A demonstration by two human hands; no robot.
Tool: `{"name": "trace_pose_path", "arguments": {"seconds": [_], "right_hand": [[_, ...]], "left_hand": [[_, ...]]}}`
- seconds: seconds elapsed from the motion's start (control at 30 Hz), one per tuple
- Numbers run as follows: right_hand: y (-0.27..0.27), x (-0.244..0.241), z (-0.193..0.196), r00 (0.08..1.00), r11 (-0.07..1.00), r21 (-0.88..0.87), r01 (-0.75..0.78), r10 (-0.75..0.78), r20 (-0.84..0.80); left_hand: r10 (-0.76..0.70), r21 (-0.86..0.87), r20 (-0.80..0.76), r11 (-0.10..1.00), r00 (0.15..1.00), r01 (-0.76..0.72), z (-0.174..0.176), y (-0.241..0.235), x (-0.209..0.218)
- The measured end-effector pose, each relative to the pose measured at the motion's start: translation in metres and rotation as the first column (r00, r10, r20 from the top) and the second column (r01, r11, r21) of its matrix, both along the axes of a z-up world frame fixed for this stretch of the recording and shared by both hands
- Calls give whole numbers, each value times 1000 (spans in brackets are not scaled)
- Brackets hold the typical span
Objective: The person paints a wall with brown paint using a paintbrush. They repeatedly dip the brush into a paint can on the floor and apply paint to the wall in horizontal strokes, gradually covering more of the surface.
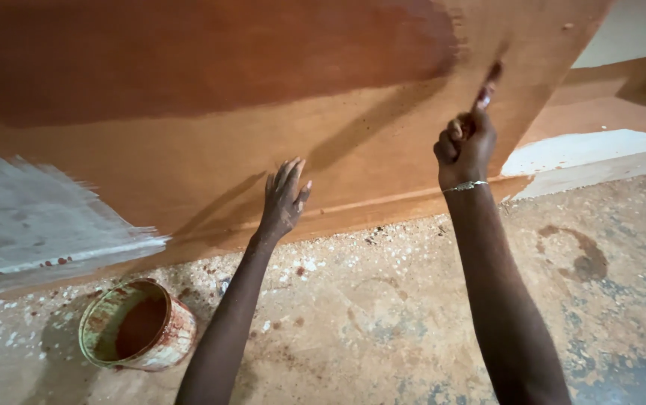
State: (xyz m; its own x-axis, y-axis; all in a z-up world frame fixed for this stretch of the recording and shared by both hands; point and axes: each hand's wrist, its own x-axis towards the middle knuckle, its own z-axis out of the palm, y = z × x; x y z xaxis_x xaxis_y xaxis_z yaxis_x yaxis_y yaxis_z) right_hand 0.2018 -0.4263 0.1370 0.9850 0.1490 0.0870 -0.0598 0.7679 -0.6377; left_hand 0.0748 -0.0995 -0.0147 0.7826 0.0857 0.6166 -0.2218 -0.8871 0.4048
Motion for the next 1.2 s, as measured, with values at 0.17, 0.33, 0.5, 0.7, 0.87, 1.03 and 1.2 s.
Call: {"name": "trace_pose_path", "arguments": {"seconds": [0.17,0.33,0.5,0.7,0.87,1.03,1.2], "right_hand": [[14,-18,-12,979,956,-233,-179,195,50],[68,-81,-10,822,616,-607,-501,557,-113],[76,-91,-4,779,560,-670,-487,625,-43],[47,-53,-17,999,962,-275,-10,-1,-39],[44,-43,-19,993,983,-178,-35,15,-115],[107,-88,-25,874,627,-666,-405,479,-81],[152,-121,-27,673,465,-717,-519,739,-7]], "left_hand": [[-4,1,-16,1000,1000,4,-6,-5,2],[11,20,6,1000,1000,-11,-9,-4,7],[38,34,23,999,999,-39,-9,3,9],[27,-7,37,1000,999,-27,2,9,-2],[16,2,28,1000,999,-16,1,12,-8],[42,57,74,997,996,-46,-14,21,-7],[52,48,106,997,993,-57,-19,36,-6]]}}
